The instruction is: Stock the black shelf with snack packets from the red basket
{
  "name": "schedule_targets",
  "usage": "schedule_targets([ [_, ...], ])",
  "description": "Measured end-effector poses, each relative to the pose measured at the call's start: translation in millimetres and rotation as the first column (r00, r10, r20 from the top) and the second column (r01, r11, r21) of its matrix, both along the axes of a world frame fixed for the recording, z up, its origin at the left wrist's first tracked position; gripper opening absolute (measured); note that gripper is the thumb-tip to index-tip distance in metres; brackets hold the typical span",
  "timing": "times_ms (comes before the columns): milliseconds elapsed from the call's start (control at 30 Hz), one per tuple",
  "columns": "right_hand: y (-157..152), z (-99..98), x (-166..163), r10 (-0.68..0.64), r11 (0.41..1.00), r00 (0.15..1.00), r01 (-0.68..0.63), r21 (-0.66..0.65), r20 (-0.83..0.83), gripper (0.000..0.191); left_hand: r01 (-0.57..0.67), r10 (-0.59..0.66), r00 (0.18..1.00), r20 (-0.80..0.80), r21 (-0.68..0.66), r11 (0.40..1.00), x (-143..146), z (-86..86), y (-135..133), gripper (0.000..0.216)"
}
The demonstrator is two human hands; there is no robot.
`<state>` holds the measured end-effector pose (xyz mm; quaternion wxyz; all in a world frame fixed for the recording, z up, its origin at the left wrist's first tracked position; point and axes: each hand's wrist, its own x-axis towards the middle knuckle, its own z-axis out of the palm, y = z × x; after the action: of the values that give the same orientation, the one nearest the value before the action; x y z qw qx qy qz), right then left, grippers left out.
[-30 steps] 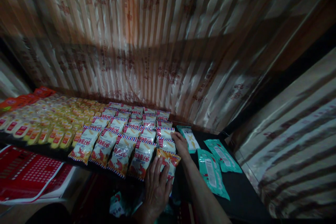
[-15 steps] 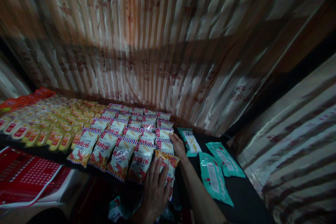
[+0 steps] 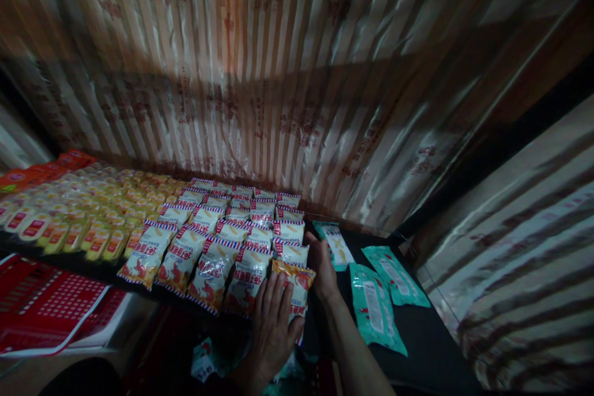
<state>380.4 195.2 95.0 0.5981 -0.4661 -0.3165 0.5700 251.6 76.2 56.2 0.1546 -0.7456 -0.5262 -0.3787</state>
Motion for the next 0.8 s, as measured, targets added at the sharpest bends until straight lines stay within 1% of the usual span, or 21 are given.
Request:
schedule_targets([
  [67,-13.5,-9.2,1.4,-0.024,1.000,1.000,0.024,0.011,0.001,0.064,-0.001,0.001,1.000,-0.004,0.004,1.000,1.1,1.2,0.5,0.049],
  [133,-24.2,-16.3,1.9,-0.009,1.000,1.000,0.009,0.025,0.028,0.064,-0.006,0.006,1.000,0.006,0.010,1.000,3.0,3.9,2.9,0.048],
  [200,-29.8,-19.2,1.0,0.004,0.999,0.998,-0.006,0.036,0.057,0.064,-0.008,0.008,1.000,0.022,0.019,1.000,5.2,6.9,6.8,0.046],
  [300,-29.7,-16.5,-3.3,0.015,0.999,0.999,-0.018,0.052,0.046,0.068,-0.018,0.017,0.999,0.044,0.031,0.999,8.2,8.9,13.1,0.046],
  [400,-26.8,-12.7,-8.5,0.025,0.998,1.000,-0.026,0.050,0.017,0.072,-0.030,0.029,0.999,0.032,0.018,0.999,10.4,7.0,16.6,0.046],
  [600,-28.5,-18.3,-13.8,-0.037,0.999,0.999,0.037,0.011,0.017,0.079,-0.041,0.041,0.999,0.012,0.011,0.999,12.0,5.4,18.5,0.046],
  [800,-28.8,-22.4,-17.9,-0.081,0.996,0.990,0.077,0.039,0.113,0.083,-0.043,0.043,0.999,0.005,0.028,0.999,9.7,8.3,20.6,0.043],
])
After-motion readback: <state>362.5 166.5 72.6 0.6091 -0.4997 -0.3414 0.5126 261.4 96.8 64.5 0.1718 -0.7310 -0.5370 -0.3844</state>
